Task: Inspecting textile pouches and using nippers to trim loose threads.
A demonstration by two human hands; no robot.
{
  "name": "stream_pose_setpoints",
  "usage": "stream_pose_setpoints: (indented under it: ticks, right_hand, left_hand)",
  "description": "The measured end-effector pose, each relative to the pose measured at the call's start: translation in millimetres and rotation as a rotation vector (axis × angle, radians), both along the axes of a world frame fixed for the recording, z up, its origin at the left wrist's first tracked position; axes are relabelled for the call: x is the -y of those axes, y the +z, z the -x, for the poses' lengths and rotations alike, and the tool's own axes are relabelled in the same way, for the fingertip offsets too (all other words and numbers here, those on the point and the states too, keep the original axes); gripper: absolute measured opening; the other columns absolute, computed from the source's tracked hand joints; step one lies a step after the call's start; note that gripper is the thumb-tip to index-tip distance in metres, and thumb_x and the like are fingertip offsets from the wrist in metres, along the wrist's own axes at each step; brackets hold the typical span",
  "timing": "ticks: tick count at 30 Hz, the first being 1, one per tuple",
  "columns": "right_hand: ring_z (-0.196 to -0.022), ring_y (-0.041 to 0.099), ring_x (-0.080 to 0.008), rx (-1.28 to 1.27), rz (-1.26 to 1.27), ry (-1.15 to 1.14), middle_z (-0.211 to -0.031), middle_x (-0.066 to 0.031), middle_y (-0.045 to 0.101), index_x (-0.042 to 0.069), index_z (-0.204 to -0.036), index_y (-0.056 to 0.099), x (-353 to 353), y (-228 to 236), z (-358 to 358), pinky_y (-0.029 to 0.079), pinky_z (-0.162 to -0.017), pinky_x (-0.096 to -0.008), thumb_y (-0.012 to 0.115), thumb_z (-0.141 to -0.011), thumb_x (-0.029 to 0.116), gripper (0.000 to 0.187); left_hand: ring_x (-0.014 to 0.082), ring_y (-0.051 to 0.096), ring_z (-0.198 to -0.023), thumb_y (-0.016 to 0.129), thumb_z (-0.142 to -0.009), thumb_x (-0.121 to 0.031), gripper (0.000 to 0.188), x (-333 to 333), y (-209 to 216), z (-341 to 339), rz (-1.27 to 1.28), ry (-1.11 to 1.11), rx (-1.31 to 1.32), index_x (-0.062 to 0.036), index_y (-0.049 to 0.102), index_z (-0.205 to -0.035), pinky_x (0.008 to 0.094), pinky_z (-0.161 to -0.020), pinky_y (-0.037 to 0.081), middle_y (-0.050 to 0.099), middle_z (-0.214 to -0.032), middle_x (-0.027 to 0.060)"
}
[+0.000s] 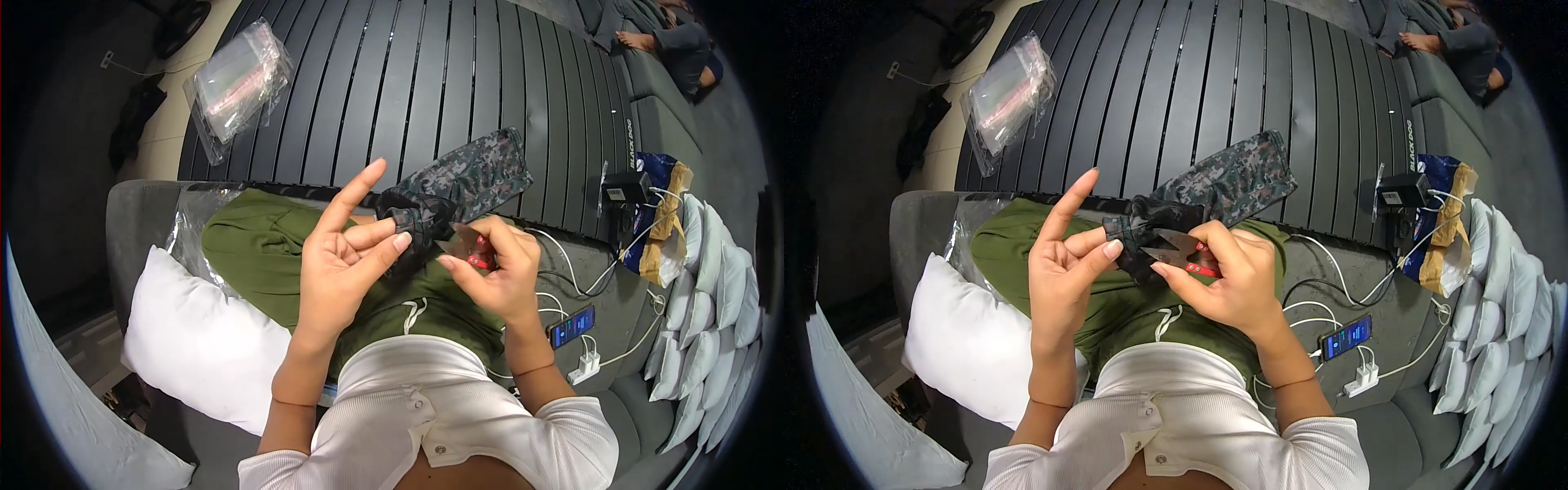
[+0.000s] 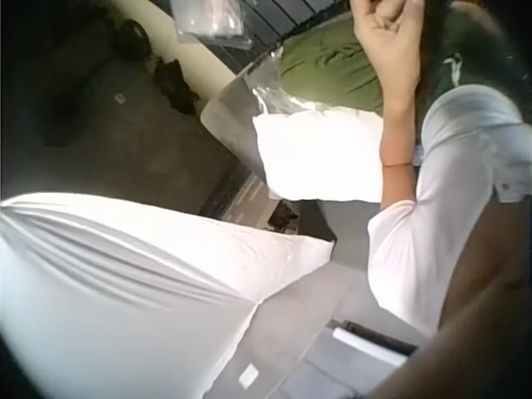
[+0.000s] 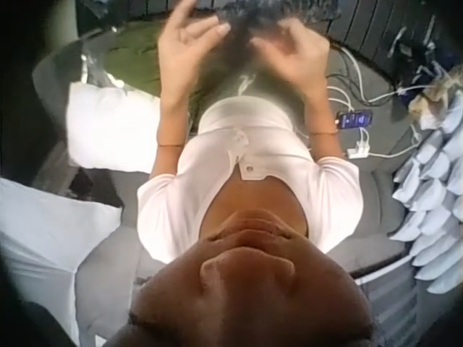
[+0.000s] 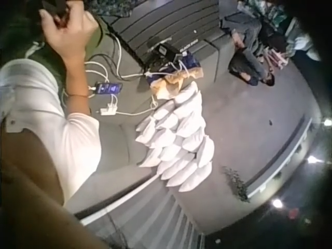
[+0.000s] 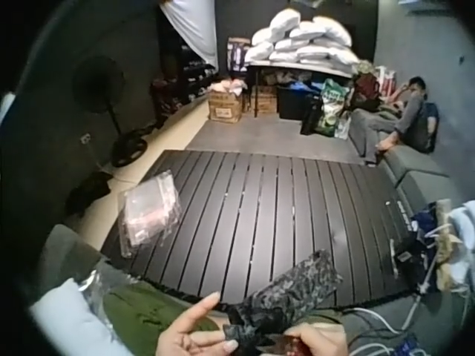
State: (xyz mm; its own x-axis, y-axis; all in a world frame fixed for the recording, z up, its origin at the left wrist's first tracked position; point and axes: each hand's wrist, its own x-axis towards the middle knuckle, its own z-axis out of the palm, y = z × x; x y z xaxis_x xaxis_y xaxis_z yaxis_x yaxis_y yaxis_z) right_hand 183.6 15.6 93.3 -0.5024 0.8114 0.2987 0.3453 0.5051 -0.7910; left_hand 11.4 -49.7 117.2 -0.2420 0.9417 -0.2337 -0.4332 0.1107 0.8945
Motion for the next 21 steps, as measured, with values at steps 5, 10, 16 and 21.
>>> stream_pose_setpoints:
  ticks: [5, 10, 16, 21]
  right_hand:
    - [-0.040, 0.037, -0.0109, 0.006, 0.009, 0.003, -0.048, -0.0018, 0.039, 0.001, -0.071, 0.055, 6, -2, 4, 0.028, -0.040, -0.0229, 0.075, -0.061, 0.020, 0.029]
    - [-0.039, 0.037, -0.0119, 0.000, -0.012, -0.002, -0.047, -0.0020, 0.038, 0.002, -0.068, 0.052, 7, 3, 11, 0.028, -0.039, -0.0235, 0.075, -0.064, 0.020, 0.029]
    - [-0.039, 0.037, -0.0130, 0.020, -0.018, 0.010, -0.047, -0.0026, 0.039, 0.002, -0.068, 0.051, 7, 3, 11, 0.028, -0.039, -0.0243, 0.074, -0.066, 0.020, 0.029]
    - [-0.039, 0.038, -0.0134, 0.029, -0.027, 0.006, -0.047, -0.0032, 0.039, 0.002, -0.067, 0.050, 7, 3, 11, 0.028, -0.039, -0.0247, 0.073, -0.067, 0.018, 0.028]
  left_hand:
    - [0.0022, 0.053, -0.074, 0.057, -0.076, 0.009, 0.061, -2, 2, -2, 0.031, -0.002, 0.018, -0.0007, 0.032, -0.131, 0.0149, -0.070, 0.044, 0.061, -0.087, 0.0074]
    - [0.0040, 0.056, -0.079, 0.056, -0.078, 0.008, 0.060, -1, 5, -5, 0.006, -0.011, -0.002, -0.0003, 0.030, -0.131, 0.0163, -0.072, 0.045, 0.062, -0.088, 0.0084]
    - [-0.0023, 0.046, -0.064, 0.054, -0.074, 0.012, 0.062, 1, 6, -11, 0.005, -0.002, -0.041, 0.0008, 0.032, -0.131, 0.0106, -0.058, 0.036, 0.062, -0.081, 0.0017]
    - [-0.0025, 0.045, -0.064, 0.054, -0.074, 0.012, 0.062, 3, 4, -9, -0.013, -0.021, -0.053, 0.0009, 0.031, -0.131, 0.0107, -0.058, 0.036, 0.062, -0.080, 0.0020]
